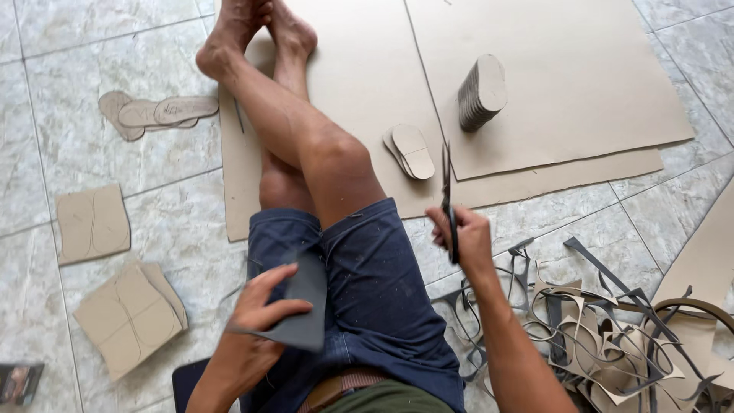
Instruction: The person lies on the floor and cuts sandal sole shapes out of cardboard sheets with scissors, following drawn outlines. They trim around each outline, set finished cutouts onto a growing stack, and pick up new marked cardboard pieces to continue cutting.
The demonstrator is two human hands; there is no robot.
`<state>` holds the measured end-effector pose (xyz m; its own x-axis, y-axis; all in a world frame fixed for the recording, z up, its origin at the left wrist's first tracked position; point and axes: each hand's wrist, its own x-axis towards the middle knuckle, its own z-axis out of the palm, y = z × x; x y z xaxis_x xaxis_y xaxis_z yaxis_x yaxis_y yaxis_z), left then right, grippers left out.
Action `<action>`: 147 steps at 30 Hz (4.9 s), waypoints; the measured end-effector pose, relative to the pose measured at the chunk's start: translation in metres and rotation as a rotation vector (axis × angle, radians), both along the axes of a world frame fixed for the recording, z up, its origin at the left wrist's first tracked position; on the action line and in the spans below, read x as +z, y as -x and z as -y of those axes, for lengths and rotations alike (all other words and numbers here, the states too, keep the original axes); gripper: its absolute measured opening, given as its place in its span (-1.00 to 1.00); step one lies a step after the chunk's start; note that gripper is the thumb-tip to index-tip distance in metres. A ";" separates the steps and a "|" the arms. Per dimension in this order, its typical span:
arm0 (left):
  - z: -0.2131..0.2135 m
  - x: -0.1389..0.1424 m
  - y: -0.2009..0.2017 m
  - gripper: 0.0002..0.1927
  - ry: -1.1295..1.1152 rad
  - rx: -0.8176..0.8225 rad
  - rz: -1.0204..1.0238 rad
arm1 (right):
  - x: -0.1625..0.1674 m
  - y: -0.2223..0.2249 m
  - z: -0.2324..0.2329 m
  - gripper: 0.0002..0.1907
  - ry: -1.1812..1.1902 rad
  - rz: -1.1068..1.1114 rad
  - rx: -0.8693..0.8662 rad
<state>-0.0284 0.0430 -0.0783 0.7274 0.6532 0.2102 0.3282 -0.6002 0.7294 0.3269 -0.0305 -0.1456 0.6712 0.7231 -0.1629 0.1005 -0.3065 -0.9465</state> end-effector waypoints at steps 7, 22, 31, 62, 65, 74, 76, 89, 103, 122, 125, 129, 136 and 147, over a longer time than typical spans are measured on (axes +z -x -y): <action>0.004 0.007 -0.008 -0.86 0.939 0.502 0.862 | 0.026 0.064 0.029 -0.80 -0.019 -0.295 0.266; 0.037 0.066 -0.031 -0.71 0.892 0.410 0.807 | 0.064 0.140 0.049 -0.41 -0.199 -0.498 0.821; 0.051 0.076 -0.027 -0.75 0.744 0.420 0.618 | 0.082 0.142 0.048 -0.32 -0.246 -0.395 0.789; 0.049 0.079 -0.015 -0.76 0.846 0.267 0.454 | 0.079 0.136 0.063 -0.64 -0.166 -0.369 0.751; 0.048 0.082 -0.014 -0.76 0.865 0.254 0.431 | 0.083 0.138 0.059 -0.58 -0.226 -0.420 0.757; 0.031 0.095 -0.009 -0.73 0.946 0.170 0.296 | 0.090 0.132 0.060 -0.52 -0.064 -0.487 0.787; 0.029 0.097 -0.008 -0.73 0.969 0.134 0.293 | 0.098 0.134 0.055 -0.49 -0.124 -0.509 0.805; 0.007 0.071 0.012 -0.64 1.214 0.262 0.568 | 0.095 0.119 0.062 -0.61 0.073 -0.453 0.833; 0.093 0.001 -0.061 -0.87 0.819 0.803 1.139 | 0.091 0.144 0.051 -0.28 -0.056 -0.464 0.720; 0.080 0.044 -0.040 -0.83 0.722 0.717 0.735 | 0.080 0.141 0.052 -0.17 -0.235 -0.479 0.743; 0.075 0.046 -0.037 -0.83 0.752 0.701 0.765 | 0.080 0.141 0.053 -0.14 -0.194 -0.497 0.723; 0.068 0.049 -0.028 -0.81 0.822 0.669 0.719 | 0.081 0.140 0.055 -0.13 -0.076 -0.571 0.712; 0.060 0.056 -0.022 -0.76 0.866 0.639 0.539 | 0.087 0.138 0.048 -0.14 -0.177 -0.506 0.743; 0.035 0.074 -0.004 -0.77 0.825 0.449 0.332 | 0.092 0.134 0.051 -0.07 -0.021 -0.472 0.755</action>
<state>-0.0245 0.0076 -0.0044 0.3639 0.8866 -0.2855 0.1045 0.2657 0.9584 0.1928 -0.0811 -0.0539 -0.1195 0.9515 -0.2833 -0.1329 -0.2981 -0.9452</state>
